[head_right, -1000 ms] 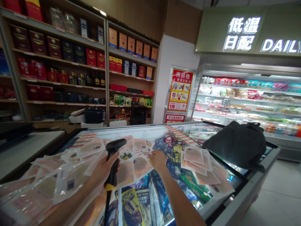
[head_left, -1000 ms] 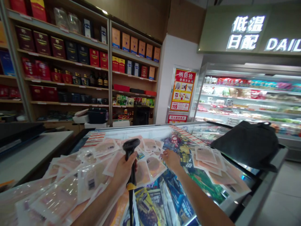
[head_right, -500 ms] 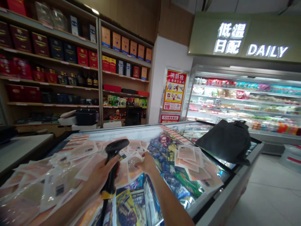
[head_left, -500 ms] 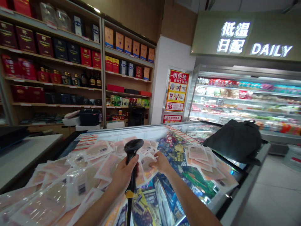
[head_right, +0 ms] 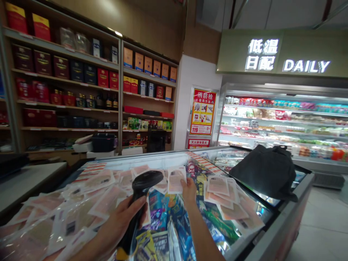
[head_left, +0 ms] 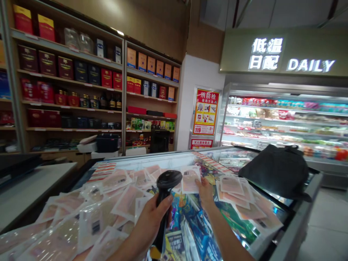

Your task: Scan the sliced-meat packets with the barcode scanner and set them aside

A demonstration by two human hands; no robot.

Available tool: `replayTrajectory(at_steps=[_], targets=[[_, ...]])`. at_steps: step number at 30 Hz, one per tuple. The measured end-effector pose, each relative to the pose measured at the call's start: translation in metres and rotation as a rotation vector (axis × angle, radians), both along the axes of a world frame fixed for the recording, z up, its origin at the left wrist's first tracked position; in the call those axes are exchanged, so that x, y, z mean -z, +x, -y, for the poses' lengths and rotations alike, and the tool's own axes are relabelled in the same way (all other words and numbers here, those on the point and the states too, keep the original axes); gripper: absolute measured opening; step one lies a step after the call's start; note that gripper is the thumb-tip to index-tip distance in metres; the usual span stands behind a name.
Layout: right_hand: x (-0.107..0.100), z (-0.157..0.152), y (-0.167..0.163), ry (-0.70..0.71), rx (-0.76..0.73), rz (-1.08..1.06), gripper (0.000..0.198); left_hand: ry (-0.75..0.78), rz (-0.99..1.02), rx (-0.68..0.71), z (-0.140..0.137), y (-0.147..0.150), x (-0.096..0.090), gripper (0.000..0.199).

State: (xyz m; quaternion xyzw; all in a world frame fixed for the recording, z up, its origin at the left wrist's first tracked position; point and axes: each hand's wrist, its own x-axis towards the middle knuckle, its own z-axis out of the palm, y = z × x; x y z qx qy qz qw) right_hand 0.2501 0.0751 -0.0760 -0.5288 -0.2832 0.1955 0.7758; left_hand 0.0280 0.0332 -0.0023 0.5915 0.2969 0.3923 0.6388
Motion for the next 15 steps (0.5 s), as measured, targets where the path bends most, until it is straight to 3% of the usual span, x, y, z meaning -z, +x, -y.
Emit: replayTrajectory(at_steps=[6, 15], targets=[[-0.0022, -0.0004, -0.0012, 0.057, 0.005, -0.02, 0.03, 0.009, -0.038, 0.047, 0.0025, 0.0032, 0.0039, 0.031], [-0.0039, 0.0053, 0.0051, -0.088, 0.09, 0.051, 0.03, -0.006, -0.007, 0.063, 0.0085, 0.0099, 0.0067, 0.03]])
